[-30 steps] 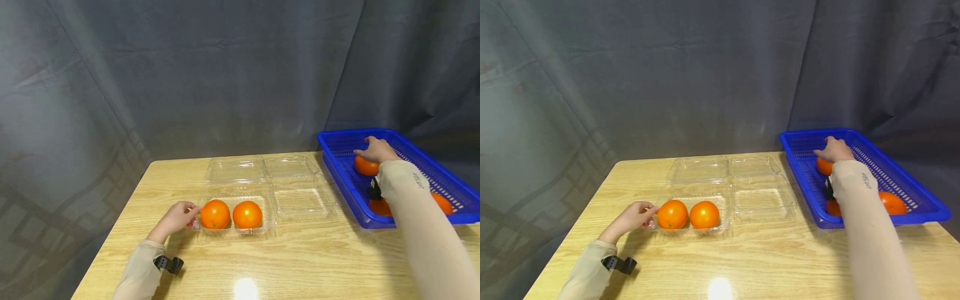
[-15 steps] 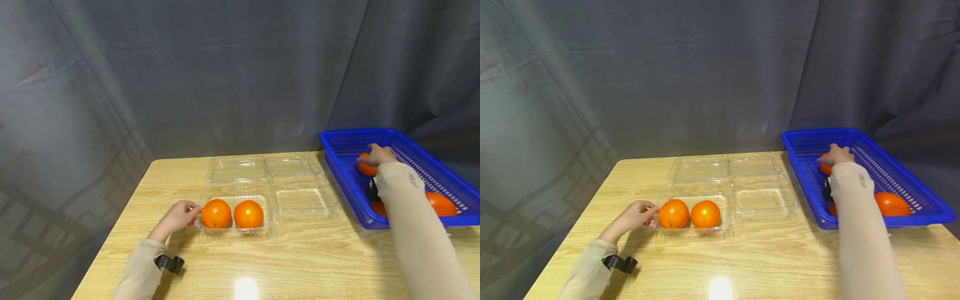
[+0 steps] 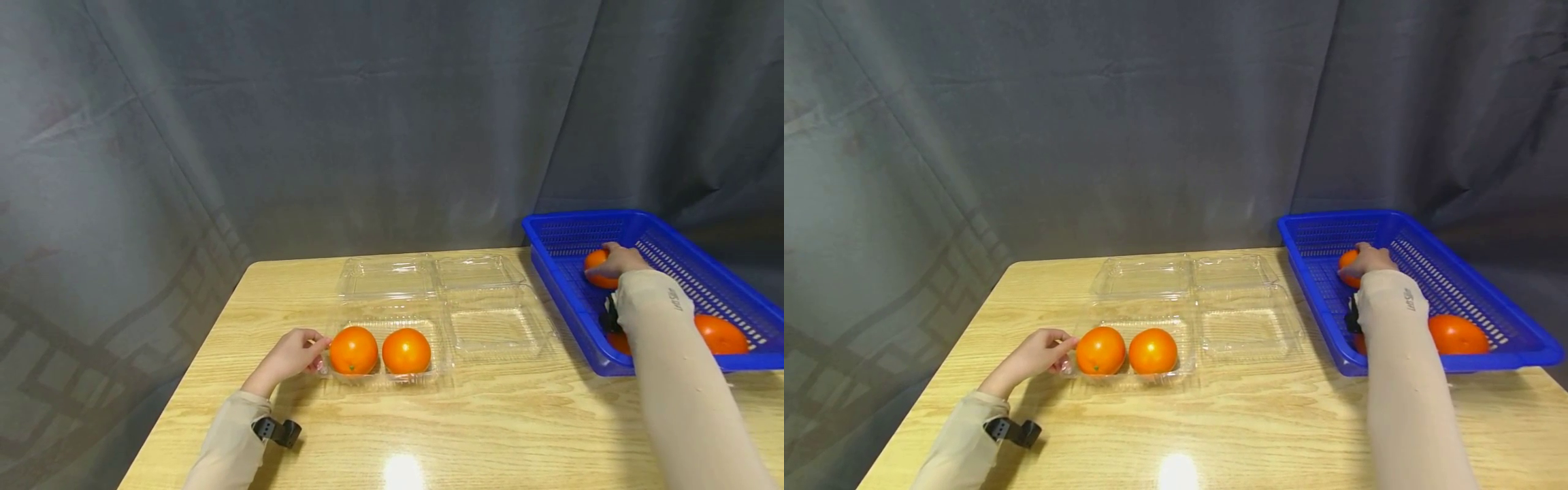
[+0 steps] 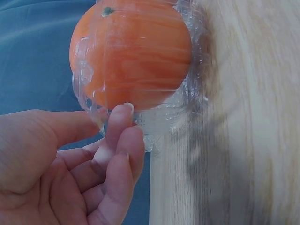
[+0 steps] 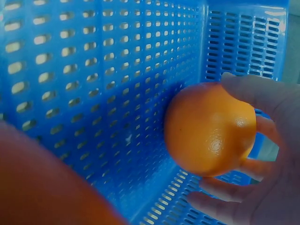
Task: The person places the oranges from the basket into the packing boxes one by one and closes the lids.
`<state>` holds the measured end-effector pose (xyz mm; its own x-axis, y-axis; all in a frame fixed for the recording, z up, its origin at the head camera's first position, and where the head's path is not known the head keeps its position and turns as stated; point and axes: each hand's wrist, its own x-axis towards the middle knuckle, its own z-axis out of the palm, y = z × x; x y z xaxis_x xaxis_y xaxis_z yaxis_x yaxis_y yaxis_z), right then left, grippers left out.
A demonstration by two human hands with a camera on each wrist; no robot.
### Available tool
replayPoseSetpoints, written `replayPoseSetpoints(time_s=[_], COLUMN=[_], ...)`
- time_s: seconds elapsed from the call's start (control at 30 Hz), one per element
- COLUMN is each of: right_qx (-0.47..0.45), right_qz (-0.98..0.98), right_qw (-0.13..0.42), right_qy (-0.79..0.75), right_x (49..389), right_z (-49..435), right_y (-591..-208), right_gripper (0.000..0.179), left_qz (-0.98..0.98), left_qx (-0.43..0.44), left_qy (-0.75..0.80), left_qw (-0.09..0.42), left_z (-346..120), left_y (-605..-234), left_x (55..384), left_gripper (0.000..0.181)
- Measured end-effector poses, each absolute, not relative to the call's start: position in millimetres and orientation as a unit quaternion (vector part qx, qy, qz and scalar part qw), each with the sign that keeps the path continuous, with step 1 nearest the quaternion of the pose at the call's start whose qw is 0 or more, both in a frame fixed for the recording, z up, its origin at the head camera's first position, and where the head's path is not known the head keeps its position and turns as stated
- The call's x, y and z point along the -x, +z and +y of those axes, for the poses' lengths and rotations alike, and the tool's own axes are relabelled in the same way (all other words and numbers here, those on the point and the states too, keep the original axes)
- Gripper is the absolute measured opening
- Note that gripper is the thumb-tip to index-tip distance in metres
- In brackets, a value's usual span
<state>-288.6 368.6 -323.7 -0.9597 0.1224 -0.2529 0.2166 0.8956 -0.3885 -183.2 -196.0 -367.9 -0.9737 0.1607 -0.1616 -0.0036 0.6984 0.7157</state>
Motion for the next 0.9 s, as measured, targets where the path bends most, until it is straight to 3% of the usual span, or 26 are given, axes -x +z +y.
replayPoseSetpoints(time_s=[0.43,0.9], right_qx=[-0.153,-0.144], right_qz=[0.953,0.959], right_qw=[0.094,0.062], right_qy=[-0.245,-0.235], right_x=[287.4,288.7], right_z=[370.3,373.7], right_y=[-330.1,-332.5], right_gripper=[0.089,0.090], left_qz=[0.913,0.912], left_qx=[-0.036,-0.051], left_qy=[0.391,0.395], left_qw=[0.106,0.101], left_z=[-195.4,-196.7], left_y=[-368.1,-369.6], left_x=[182.4,182.3], left_gripper=[0.026,0.026])
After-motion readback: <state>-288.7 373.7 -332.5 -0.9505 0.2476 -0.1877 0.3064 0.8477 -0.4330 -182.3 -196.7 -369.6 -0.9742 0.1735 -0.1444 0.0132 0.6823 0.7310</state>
